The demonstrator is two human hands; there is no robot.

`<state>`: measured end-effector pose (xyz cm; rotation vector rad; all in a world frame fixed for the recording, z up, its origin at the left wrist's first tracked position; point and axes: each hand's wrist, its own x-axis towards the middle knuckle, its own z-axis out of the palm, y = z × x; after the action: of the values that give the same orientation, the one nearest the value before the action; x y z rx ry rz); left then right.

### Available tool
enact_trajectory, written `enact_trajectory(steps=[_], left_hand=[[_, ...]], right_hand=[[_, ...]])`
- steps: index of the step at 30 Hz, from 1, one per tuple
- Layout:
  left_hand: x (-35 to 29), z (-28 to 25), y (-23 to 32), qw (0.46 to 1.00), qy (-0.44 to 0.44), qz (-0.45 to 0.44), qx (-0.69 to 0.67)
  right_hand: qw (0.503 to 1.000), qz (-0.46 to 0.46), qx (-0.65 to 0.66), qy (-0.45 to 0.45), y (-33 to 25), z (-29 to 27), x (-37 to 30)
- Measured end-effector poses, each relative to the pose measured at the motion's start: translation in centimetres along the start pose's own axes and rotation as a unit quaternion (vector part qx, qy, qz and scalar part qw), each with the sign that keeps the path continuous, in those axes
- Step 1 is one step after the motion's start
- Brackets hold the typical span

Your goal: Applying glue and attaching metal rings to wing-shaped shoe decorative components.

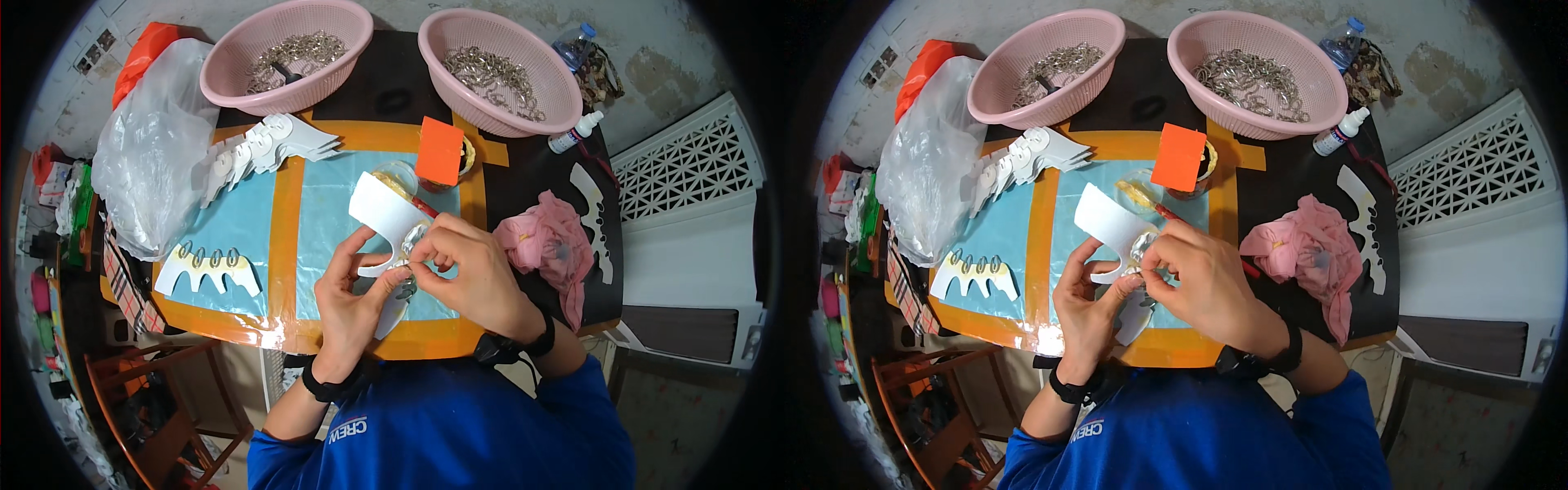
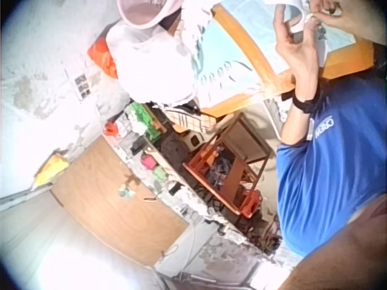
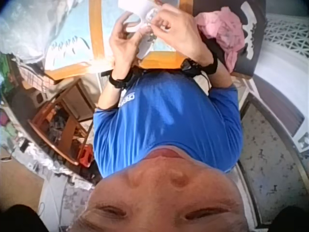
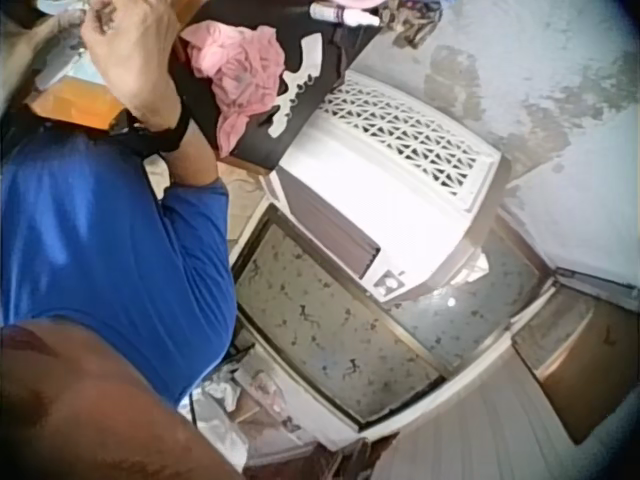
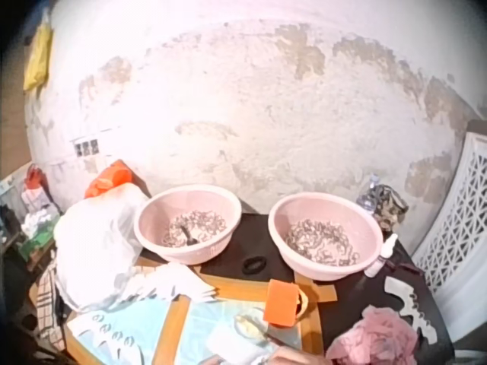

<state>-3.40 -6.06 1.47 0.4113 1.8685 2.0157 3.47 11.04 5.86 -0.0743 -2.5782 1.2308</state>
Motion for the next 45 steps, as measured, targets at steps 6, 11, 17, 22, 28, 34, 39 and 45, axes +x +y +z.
enact_trajectory(steps=[6, 11, 17, 22, 28, 34, 39, 45], left_hand=[[-0.2, 0.1, 0.4, 0.999, -0.013, -0.039, -0.016], [-0.2, 0.1, 0.8, 0.999, -0.032, -0.042, 0.01], [0.0, 0.2, 0.9, 0.998, -0.044, 0.021, 0.027], [0.2, 0.3, 0.5, 0.996, -0.058, 0.046, 0.041], [0.3, 0.3, 0.7, 0.996, -0.074, 0.009, 0.044], [0.7, 0.7, 1.4, 0.995, -0.042, 0.0, -0.085], [0.7, 1.2, 2.0, 0.992, -0.039, -0.018, -0.118], [0.4, 1.6, 1.6, 0.984, -0.041, -0.034, -0.171]], right_hand=[[0.983, 0.102, 0.141, -0.063, 0.9, -0.2, 0.1], [0.989, 0.074, 0.126, -0.035, 1.0, -0.3, 0.3], [0.995, 0.021, 0.092, -0.008, 0.6, -0.3, 0.2], [0.993, 0.042, 0.112, -0.01, 0.6, -0.5, 0.3], [0.993, 0.045, 0.112, -0.016, 0.8, -0.7, 0.3], [0.974, 0.051, 0.18, 0.124, 2.2, -1.3, 0.1], [0.957, 0.157, 0.242, -0.01, 2.1, 0.0, -1.4], [0.89, 0.147, 0.43, 0.033, 1.0, 2.4, -0.9]])
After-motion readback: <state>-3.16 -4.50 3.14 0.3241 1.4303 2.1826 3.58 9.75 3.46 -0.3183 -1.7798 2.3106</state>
